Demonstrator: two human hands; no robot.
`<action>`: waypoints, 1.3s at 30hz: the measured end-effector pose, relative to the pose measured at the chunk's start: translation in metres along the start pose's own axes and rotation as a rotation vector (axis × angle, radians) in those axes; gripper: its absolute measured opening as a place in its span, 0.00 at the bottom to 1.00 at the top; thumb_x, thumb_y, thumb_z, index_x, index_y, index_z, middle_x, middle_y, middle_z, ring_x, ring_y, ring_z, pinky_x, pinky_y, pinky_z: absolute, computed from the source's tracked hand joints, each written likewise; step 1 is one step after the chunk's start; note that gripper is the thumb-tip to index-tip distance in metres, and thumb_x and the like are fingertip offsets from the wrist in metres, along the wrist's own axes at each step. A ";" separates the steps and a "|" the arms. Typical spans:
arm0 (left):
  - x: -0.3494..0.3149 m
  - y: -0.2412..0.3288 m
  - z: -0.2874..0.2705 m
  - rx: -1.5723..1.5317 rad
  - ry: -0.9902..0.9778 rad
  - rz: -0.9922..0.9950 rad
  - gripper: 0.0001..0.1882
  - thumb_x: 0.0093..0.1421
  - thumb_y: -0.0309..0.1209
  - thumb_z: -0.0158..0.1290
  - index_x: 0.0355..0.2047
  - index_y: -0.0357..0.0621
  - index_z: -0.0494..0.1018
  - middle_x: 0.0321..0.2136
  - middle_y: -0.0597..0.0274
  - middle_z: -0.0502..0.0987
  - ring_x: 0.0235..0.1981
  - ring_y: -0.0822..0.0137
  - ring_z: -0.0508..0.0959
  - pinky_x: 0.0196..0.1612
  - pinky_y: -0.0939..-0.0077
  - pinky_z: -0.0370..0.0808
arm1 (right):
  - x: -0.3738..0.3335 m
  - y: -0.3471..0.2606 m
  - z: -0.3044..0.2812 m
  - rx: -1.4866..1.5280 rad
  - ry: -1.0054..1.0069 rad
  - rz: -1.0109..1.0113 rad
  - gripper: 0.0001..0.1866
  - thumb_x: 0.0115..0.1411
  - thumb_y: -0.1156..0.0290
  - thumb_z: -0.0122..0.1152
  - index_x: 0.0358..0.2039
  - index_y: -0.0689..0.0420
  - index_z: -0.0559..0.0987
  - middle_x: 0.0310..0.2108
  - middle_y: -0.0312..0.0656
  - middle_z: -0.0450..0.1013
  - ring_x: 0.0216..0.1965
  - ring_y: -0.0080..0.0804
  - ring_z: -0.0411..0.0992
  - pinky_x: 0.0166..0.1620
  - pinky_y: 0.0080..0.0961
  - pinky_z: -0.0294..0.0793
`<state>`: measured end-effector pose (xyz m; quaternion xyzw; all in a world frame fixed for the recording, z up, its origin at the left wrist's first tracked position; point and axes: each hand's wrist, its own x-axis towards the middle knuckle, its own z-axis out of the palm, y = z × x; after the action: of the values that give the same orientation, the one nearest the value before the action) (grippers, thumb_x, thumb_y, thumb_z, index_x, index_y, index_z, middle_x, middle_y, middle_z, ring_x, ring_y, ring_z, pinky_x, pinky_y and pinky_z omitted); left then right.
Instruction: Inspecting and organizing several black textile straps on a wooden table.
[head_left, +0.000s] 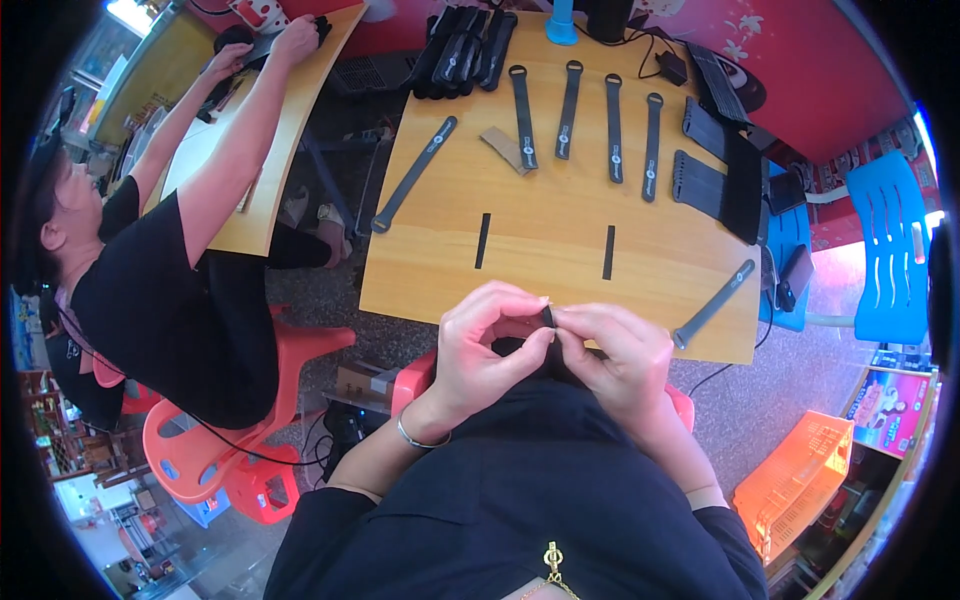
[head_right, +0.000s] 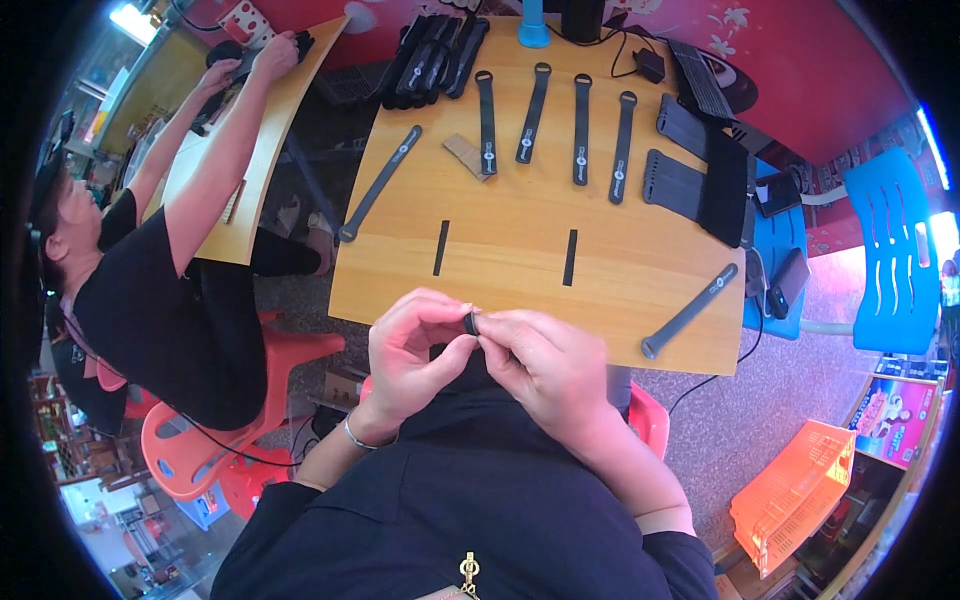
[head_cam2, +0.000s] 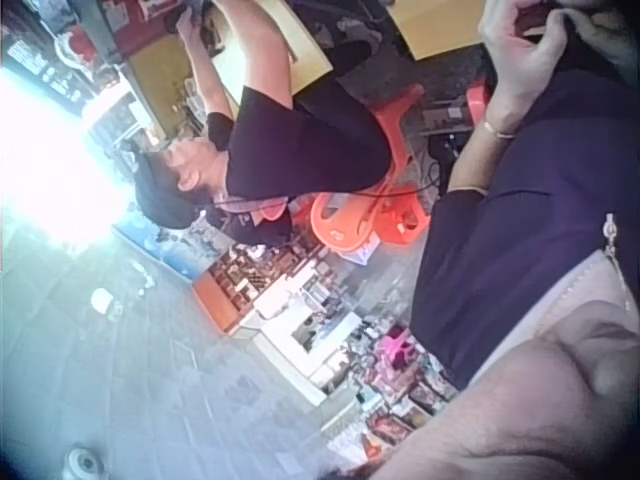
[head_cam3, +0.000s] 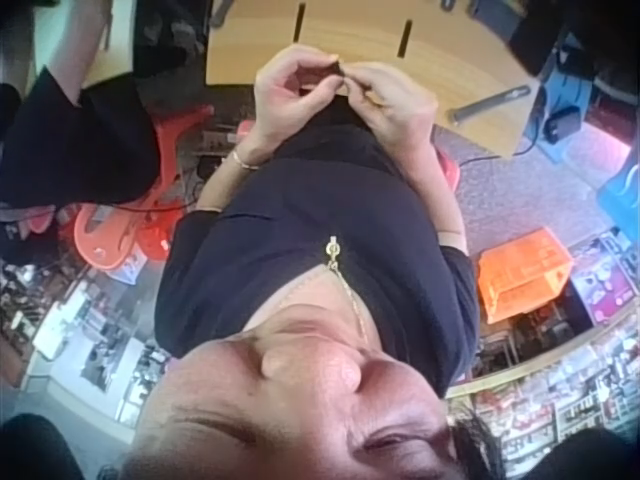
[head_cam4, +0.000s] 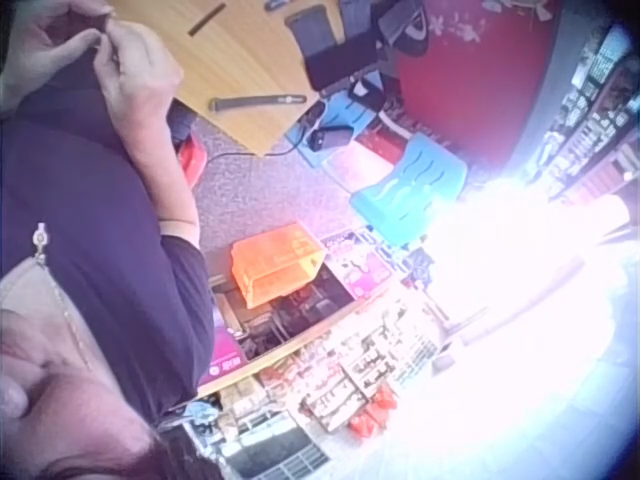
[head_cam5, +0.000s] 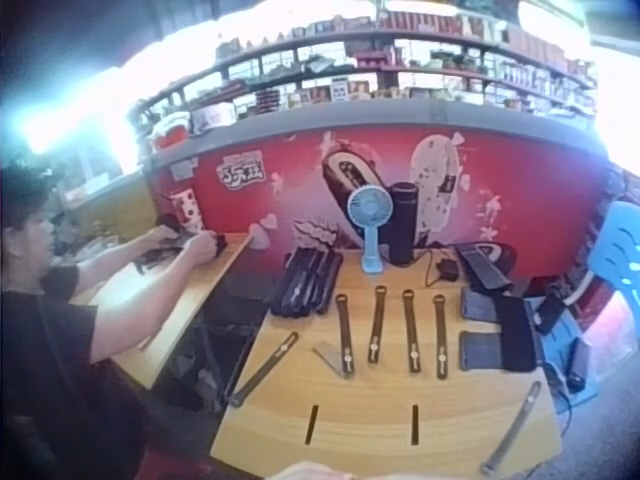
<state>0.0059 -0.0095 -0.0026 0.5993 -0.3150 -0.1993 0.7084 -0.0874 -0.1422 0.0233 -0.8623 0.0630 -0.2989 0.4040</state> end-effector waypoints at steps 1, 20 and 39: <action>-0.001 0.000 0.000 0.000 0.000 0.000 0.11 0.49 0.15 0.56 0.36 0.30 0.73 0.36 0.56 0.73 0.36 0.71 0.78 0.38 0.82 0.78 | 0.000 0.000 0.000 0.000 0.000 0.000 0.08 0.45 0.83 0.65 0.29 0.62 0.80 0.28 0.45 0.77 0.27 0.32 0.78 0.30 0.22 0.78; -0.003 0.001 0.005 -0.096 0.014 -0.220 0.14 0.50 0.11 0.48 0.37 0.35 0.65 0.37 0.57 0.73 0.40 0.72 0.76 0.46 0.78 0.74 | -0.004 0.007 0.017 -0.219 0.060 -0.211 0.11 0.42 0.77 0.68 0.28 0.57 0.76 0.27 0.39 0.76 0.26 0.32 0.76 0.28 0.24 0.75; 0.000 -0.007 0.001 -0.334 -0.024 -0.370 0.13 0.55 0.19 0.57 0.37 0.37 0.63 0.34 0.61 0.72 0.37 0.74 0.75 0.41 0.81 0.75 | -0.008 0.014 0.018 -0.068 0.102 -0.066 0.08 0.41 0.84 0.63 0.25 0.60 0.77 0.23 0.42 0.75 0.22 0.29 0.75 0.27 0.20 0.75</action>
<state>0.0062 -0.0118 -0.0097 0.5190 -0.1709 -0.3821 0.7453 -0.0820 -0.1370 0.0009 -0.8607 0.0651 -0.3536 0.3605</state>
